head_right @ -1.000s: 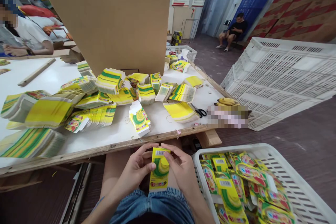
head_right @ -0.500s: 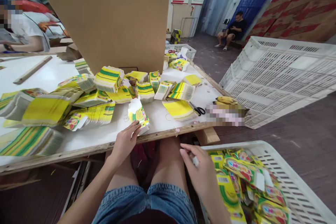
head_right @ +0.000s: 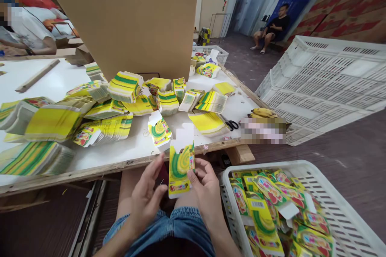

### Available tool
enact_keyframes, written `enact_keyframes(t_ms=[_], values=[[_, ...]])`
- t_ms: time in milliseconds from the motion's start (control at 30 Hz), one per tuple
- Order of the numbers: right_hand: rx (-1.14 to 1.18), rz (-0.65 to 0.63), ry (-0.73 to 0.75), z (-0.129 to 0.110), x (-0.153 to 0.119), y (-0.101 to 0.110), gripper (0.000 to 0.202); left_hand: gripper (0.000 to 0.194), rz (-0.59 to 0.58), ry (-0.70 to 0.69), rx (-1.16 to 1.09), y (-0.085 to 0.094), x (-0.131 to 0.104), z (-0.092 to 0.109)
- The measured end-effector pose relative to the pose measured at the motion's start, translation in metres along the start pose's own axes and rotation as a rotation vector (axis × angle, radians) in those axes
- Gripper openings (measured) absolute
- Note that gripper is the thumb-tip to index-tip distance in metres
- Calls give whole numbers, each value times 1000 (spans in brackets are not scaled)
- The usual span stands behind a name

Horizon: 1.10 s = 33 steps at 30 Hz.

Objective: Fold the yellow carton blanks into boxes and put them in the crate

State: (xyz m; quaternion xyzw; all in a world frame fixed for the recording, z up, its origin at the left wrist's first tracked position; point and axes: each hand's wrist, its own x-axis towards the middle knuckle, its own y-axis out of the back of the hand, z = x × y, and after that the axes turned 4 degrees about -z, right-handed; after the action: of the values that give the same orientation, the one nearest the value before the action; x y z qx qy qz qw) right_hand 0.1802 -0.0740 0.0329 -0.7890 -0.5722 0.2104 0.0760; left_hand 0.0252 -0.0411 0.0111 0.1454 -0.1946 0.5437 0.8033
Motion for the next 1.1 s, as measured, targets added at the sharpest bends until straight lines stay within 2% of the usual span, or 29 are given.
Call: enact_keyframes(t_ms=[33, 100, 167, 233, 333, 533, 733, 833, 933, 1033, 1100], values=[[17, -20, -13, 3, -2, -1, 41, 51, 48, 147, -163, 0, 3, 1], [43, -65, -30, 9, -5, -4, 36, 49, 32, 386, -462, 0, 11, 3], [54, -101, -30, 14, -6, -8, 34, 51, -48, 533, -666, 1, 16, 5], [44, -124, -24, 18, -6, -10, 31, 54, -95, 607, -781, 1, 18, 6], [-28, -122, 15, 19, -4, -8, 30, 54, -85, 624, -826, 1, 18, 8], [-277, -90, 76, 18, -4, 1, 34, 46, -46, 638, -742, -3, 18, 8], [-432, -105, 107, 25, -9, 0, 28, 36, 149, 677, -561, -8, 17, -8], [-446, -66, 115, 28, -7, -2, 27, 43, 129, 643, -437, -8, 15, -9], [-420, -42, 176, 23, -3, -2, 22, 62, 112, 576, -387, -5, 12, -2], [-330, -139, 235, 13, 0, -2, 47, 65, -1, 579, -413, 2, 12, 7], [-283, -234, 221, 5, 2, 0, 50, 62, -100, 594, -451, 8, 15, 11]])
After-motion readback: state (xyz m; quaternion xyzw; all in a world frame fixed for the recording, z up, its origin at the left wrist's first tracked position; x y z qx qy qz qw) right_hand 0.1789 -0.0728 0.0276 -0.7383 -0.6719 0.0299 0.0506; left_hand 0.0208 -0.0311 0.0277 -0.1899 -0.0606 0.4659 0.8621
